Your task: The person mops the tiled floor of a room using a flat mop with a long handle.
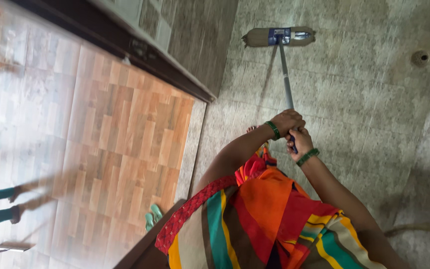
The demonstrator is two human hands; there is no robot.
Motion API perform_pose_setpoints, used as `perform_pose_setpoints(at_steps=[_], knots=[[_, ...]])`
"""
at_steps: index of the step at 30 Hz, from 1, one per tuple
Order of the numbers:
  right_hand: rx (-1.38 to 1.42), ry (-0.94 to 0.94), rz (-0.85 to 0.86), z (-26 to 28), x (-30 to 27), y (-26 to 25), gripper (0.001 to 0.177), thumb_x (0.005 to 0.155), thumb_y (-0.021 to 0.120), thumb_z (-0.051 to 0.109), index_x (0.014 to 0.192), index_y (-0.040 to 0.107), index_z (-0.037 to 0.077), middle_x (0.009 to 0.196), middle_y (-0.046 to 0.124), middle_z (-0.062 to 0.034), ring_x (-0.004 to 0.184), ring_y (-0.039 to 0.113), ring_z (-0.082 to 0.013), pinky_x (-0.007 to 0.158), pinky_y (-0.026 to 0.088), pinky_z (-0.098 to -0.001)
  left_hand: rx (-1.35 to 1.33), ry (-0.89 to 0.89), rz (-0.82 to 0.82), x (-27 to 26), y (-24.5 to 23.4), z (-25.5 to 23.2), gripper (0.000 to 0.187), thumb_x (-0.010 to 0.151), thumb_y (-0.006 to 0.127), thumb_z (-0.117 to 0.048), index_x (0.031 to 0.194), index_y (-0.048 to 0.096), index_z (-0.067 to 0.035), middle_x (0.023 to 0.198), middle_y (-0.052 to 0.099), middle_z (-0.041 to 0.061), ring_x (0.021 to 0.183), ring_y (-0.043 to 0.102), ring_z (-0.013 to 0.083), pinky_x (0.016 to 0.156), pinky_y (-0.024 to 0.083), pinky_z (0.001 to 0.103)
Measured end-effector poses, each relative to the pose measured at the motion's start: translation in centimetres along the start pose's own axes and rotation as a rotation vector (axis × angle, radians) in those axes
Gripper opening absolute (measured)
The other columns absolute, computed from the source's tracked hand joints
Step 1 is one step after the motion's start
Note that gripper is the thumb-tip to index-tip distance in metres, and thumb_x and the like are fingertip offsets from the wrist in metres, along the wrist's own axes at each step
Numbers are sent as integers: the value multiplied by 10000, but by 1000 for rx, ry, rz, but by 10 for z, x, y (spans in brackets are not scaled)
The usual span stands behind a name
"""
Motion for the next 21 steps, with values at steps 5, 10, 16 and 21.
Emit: perform_pose_setpoints(at_steps=[5, 10, 16, 21], knots=[[-13, -90, -29, 61, 89, 40, 122, 1005, 555, 156, 1064, 450, 169, 694, 533, -16, 493, 453, -98, 388, 296, -282, 95, -182, 84, 36, -23, 105, 273, 777, 765, -142, 1027, 664, -190, 1154, 666, 17, 1249, 573, 246, 1097, 452, 367], [9, -93, -58, 90, 124, 61, 166, 992, 575, 152, 1101, 456, 190, 687, 530, -19, 489, 448, -98, 385, 280, -278, 120, -320, 153, 51, -37, 158, 180, 839, 718, -159, 1013, 699, -199, 1248, 665, 3, 1447, 414, 262, 1156, 363, 409], [66, -93, -38, 49, 105, 22, 203, 994, 571, 170, 1176, 489, 203, 700, 537, -23, 487, 458, -97, 376, 302, -277, 264, -198, 168, 46, -8, 105, 325, 766, 762, -184, 1079, 675, -168, 1271, 645, 42, 1425, 412, 300, 1201, 312, 398], [79, -103, 20, 2, 37, -32, 226, 1007, 579, 198, 1206, 473, 182, 732, 526, -4, 500, 455, -78, 389, 352, -271, 156, -125, 46, 25, 12, 16, 301, 711, 802, -189, 991, 694, -161, 1165, 692, 39, 1368, 488, 316, 1178, 351, 410]])
Point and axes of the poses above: each hand's wrist, its own x-axis towards the middle knuckle, its own y-axis out of the palm, z = x × y, the point moved 9 cm from there along x, towards the middle knuckle
